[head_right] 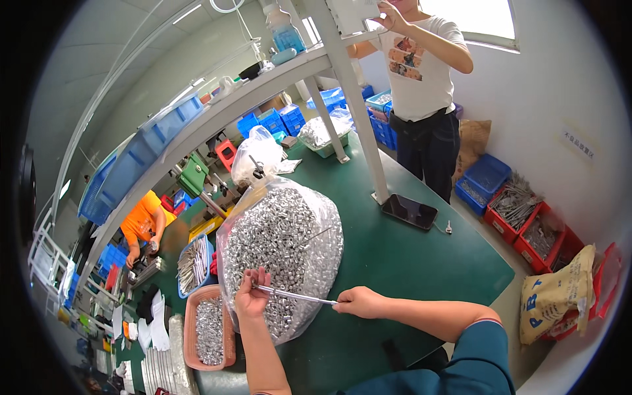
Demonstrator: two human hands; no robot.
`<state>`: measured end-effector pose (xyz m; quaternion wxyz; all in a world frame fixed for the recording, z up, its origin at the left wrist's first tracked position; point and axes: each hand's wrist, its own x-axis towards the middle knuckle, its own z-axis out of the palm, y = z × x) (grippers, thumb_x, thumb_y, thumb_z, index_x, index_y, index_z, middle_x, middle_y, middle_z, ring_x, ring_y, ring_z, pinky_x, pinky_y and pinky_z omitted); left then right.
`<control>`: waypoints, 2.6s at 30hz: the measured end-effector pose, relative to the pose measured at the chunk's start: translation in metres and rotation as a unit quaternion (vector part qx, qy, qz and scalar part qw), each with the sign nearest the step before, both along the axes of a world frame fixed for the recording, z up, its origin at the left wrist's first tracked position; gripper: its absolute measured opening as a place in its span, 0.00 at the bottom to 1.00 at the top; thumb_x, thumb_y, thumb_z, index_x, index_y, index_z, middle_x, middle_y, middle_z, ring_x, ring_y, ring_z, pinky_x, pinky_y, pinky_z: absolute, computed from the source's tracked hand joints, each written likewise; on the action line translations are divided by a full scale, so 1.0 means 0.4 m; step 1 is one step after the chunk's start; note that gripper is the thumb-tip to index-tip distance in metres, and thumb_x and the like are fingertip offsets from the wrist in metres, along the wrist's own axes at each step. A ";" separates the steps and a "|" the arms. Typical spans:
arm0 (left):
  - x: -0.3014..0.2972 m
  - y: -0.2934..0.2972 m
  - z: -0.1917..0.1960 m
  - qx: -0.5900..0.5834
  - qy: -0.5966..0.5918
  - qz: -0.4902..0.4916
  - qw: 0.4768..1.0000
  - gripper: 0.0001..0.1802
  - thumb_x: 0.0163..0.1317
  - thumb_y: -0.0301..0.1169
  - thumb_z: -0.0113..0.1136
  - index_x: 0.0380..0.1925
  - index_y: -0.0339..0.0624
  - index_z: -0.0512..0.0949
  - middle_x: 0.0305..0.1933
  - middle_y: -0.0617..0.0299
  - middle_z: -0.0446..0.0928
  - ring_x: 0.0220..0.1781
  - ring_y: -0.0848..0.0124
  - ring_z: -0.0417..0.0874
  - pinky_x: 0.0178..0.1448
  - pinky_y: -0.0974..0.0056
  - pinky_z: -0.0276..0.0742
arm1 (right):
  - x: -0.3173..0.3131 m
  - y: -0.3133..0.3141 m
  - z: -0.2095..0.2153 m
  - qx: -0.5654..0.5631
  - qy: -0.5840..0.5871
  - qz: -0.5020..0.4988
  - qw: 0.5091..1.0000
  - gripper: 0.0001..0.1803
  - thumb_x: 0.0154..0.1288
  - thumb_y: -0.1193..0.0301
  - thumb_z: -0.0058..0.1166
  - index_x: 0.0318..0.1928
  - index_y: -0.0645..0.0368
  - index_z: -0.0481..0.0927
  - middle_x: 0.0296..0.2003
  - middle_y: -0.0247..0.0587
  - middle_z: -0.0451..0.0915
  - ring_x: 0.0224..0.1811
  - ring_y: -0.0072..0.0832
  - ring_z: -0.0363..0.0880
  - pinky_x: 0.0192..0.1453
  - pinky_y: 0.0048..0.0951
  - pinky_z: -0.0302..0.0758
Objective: The person uses a long metal rod to pick up small cylindrical metal parts from a large plastic bag and threads them onto the rod. The person holds the rod with both hands and repeatedly inserts the tip into the bag to collect parts. Other workers are visible in the background at a factory assembly line.
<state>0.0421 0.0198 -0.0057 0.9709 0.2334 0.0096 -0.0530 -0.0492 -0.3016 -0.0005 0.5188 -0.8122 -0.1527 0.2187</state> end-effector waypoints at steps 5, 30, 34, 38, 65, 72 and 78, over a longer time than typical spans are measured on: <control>-0.001 0.004 0.004 -0.003 -0.003 -0.001 1.000 0.07 0.65 0.28 0.56 0.40 0.41 0.79 0.43 0.55 0.82 0.57 0.53 0.79 0.63 0.40 0.73 | -0.008 -0.004 0.021 -0.007 -0.010 -0.016 1.000 0.19 0.68 0.55 0.51 0.41 0.60 0.81 0.27 0.37 0.77 0.32 0.25 0.74 0.39 0.30 0.71; -0.020 -0.017 0.033 0.094 0.005 0.007 0.996 0.07 0.66 0.28 0.55 0.41 0.39 0.75 0.37 0.50 0.82 0.50 0.50 0.82 0.57 0.42 0.79 | 0.006 -0.018 0.023 -0.004 -0.023 -0.027 0.999 0.16 0.67 0.55 0.52 0.38 0.56 0.81 0.21 0.35 0.75 0.25 0.30 0.75 0.29 0.33 0.69; -0.008 -0.007 0.018 0.023 -0.005 -0.027 0.999 0.08 0.65 0.30 0.56 0.41 0.40 0.77 0.38 0.52 0.83 0.53 0.53 0.81 0.61 0.42 0.75 | 0.008 -0.012 -0.007 0.117 0.208 0.004 0.971 0.15 0.69 0.57 0.51 0.35 0.56 0.80 0.17 0.21 0.62 0.15 0.11 0.54 0.17 0.20 0.50; -0.021 -0.039 0.034 -0.012 -0.025 -0.020 0.999 0.08 0.67 0.32 0.53 0.40 0.41 0.77 0.42 0.54 0.82 0.56 0.55 0.79 0.65 0.45 0.72 | 0.010 -0.016 -0.007 0.168 0.249 0.008 0.954 0.14 0.70 0.60 0.50 0.36 0.58 0.78 0.16 0.19 0.59 0.15 0.10 0.51 0.18 0.19 0.47; -0.008 -0.042 0.001 0.094 0.052 0.020 0.994 0.16 0.67 0.40 0.56 0.38 0.36 0.76 0.44 0.48 0.81 0.52 0.53 0.81 0.60 0.45 0.77 | 0.007 -0.015 0.010 0.051 0.101 -0.032 0.993 0.18 0.66 0.57 0.54 0.38 0.60 0.82 0.24 0.33 0.74 0.28 0.19 0.71 0.32 0.25 0.68; -0.005 -0.010 -0.003 0.093 0.040 -0.009 0.995 0.17 0.65 0.42 0.58 0.36 0.37 0.77 0.41 0.51 0.81 0.49 0.56 0.82 0.57 0.45 0.79 | 0.008 -0.012 -0.007 0.006 0.010 -0.018 1.000 0.19 0.67 0.55 0.53 0.40 0.60 0.82 0.28 0.41 0.79 0.31 0.28 0.76 0.40 0.32 0.72; -0.014 -0.018 0.023 0.123 0.062 0.002 0.990 0.16 0.65 0.41 0.58 0.32 0.37 0.78 0.38 0.50 0.82 0.45 0.55 0.84 0.52 0.47 0.83 | 0.003 -0.014 0.028 -0.002 0.035 -0.029 0.999 0.19 0.67 0.56 0.53 0.41 0.60 0.82 0.28 0.40 0.79 0.32 0.27 0.76 0.39 0.32 0.72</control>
